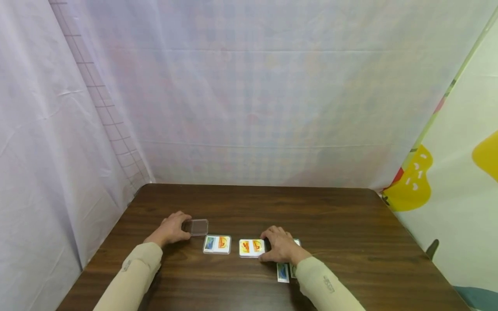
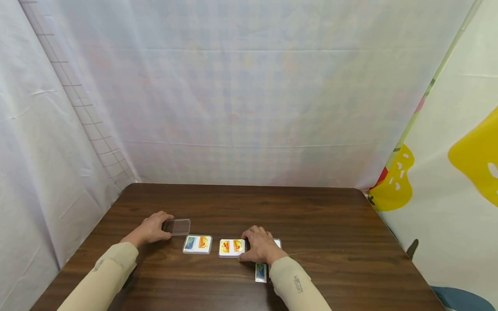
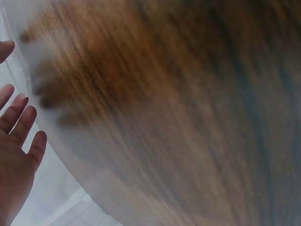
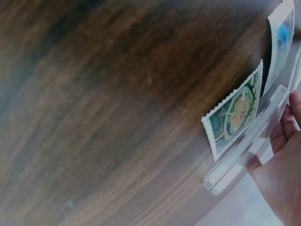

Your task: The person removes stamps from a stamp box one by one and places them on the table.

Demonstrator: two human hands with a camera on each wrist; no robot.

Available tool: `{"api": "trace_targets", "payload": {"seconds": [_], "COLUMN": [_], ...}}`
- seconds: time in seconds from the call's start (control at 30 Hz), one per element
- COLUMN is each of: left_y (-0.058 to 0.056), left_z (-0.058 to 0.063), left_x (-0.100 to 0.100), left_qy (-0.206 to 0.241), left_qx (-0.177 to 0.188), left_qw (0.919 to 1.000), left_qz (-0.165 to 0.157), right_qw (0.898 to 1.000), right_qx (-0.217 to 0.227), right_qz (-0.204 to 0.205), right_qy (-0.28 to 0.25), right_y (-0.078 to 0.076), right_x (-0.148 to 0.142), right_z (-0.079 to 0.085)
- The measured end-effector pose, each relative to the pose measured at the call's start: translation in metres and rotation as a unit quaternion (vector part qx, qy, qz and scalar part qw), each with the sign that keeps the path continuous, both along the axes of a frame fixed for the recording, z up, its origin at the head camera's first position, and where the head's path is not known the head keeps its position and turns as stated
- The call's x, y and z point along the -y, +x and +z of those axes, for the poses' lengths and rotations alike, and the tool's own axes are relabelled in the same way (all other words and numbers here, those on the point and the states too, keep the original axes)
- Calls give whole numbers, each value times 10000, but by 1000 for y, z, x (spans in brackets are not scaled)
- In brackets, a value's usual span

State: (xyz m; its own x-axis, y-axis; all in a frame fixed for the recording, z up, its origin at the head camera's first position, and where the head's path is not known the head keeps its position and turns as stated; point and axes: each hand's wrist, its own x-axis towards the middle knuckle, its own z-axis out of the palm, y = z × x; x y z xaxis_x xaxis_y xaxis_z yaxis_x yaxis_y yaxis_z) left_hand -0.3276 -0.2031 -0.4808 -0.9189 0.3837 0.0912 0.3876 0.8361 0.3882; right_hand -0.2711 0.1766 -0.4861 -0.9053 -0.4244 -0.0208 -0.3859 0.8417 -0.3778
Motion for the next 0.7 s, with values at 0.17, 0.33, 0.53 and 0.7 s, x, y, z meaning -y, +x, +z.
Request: {"api": "trace_targets", "payload": {"seconds": [0.17,0.33,0.53,0.7], "left_y": [2,2,2,2], "left_z": [2,5,7,7], "left_x": [-1,-3,-5,-7], "left_qy": [57,79,145,261], "left_qx": [20,62,181,56], "left_qw": [10000,9999,9997,9995], "left_qz": [19,45,99,157], "right_qw": [10000,10000,10000,9999], "right_qx": [-67,-38,-41,-97], "right_qz": [40,42,38,47], "right_qy": [-13,-26,-78,-56], "right_y": [-1,-1,-2,-3], "right_x": [-1,-1,-1,-2], "right_z": [-1,-1,-2,-4]}}
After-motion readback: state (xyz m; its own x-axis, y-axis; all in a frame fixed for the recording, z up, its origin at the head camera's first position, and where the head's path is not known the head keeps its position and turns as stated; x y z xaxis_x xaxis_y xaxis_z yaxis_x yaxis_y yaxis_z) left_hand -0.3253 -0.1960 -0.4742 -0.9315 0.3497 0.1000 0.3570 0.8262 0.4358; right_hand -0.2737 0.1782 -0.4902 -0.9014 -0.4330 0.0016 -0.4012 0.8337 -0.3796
